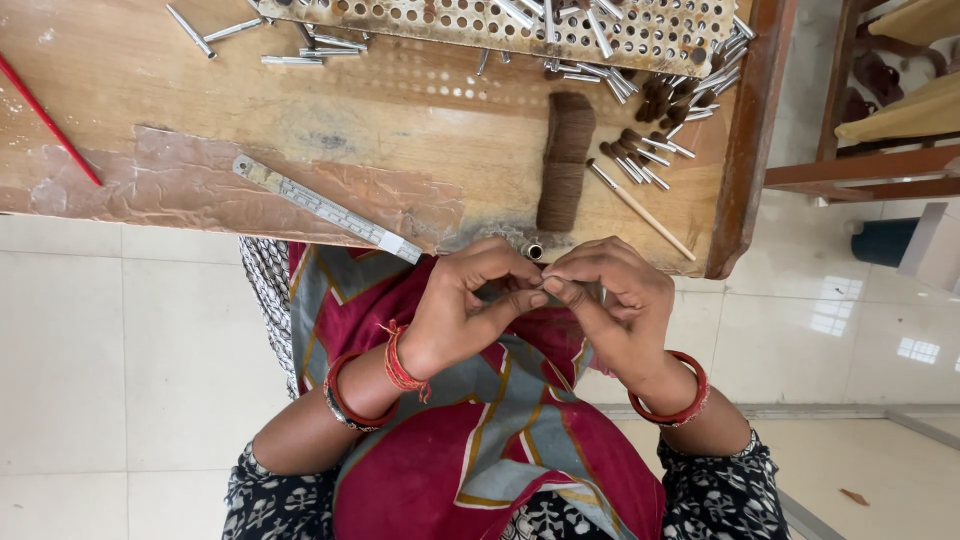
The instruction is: Assembling small brushes by sliding metal ferrules onto wooden sticks.
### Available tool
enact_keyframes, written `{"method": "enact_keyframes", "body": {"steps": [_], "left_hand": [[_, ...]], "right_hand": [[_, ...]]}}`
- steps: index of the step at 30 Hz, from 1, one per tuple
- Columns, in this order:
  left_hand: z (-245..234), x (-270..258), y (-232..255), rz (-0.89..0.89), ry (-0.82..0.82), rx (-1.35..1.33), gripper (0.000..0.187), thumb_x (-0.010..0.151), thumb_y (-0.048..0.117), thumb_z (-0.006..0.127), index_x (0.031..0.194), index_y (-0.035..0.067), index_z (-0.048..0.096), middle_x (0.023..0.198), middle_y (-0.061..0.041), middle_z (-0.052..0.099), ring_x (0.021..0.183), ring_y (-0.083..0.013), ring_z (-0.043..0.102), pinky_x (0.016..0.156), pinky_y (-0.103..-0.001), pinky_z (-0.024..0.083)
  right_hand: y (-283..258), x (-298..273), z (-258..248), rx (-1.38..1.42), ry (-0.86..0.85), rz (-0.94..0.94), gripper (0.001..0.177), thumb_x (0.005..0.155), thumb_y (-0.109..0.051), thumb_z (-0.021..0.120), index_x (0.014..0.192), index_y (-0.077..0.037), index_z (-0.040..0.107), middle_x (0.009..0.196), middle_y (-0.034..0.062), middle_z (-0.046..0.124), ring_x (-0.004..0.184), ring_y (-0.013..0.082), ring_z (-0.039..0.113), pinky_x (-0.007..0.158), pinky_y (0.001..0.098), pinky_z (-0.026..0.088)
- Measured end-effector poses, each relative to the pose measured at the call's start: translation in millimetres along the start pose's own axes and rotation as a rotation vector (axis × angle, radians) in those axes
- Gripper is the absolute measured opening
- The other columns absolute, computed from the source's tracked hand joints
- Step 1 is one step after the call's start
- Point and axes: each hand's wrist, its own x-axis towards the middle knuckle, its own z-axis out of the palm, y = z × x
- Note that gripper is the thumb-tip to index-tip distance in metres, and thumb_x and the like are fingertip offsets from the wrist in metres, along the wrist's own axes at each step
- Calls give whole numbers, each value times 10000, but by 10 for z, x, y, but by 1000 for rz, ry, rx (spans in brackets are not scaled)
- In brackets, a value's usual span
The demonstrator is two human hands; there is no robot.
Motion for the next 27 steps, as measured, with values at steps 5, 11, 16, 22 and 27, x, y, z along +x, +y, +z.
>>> {"method": "enact_keyframes", "body": {"steps": [5,11,16,22,27], "left_hand": [[17,8,-48,73,-29,-5,193,869,-15,811,1007,47,689,897,-50,659,837,-170,663,763,-294,534],[24,11,-31,78,-33,1,219,848,-36,818,1003,56,694,859,-54,623,798,-181,636,729,-310,512],[6,0,-34,134,-69,-1,243,864,-53,798,1054,51,688,917,-67,633,832,-194,654,734,-310,526],[22,-35,-22,156,-60,10,254,864,-68,788,1068,58,704,941,-74,644,848,-204,660,736,-314,533],[7,-53,-74,161,-51,27,261,856,-59,800,1068,59,705,933,-75,646,835,-206,659,724,-317,531]], "right_hand": [[29,-46,28,8,55,127,75,857,27,789,907,7,736,918,91,748,803,180,636,662,283,446],[-55,-37,74,-91,104,-74,84,907,36,756,944,12,685,946,85,719,912,178,658,797,287,500],[-10,-103,58,108,98,125,66,910,24,751,935,4,693,960,98,703,838,211,645,738,300,520],[-144,-79,114,-251,158,-268,104,926,29,753,985,21,667,946,122,708,907,241,670,857,348,537],[31,-169,88,-36,121,-30,88,939,21,748,988,13,676,995,117,699,898,196,650,809,301,519]]}}
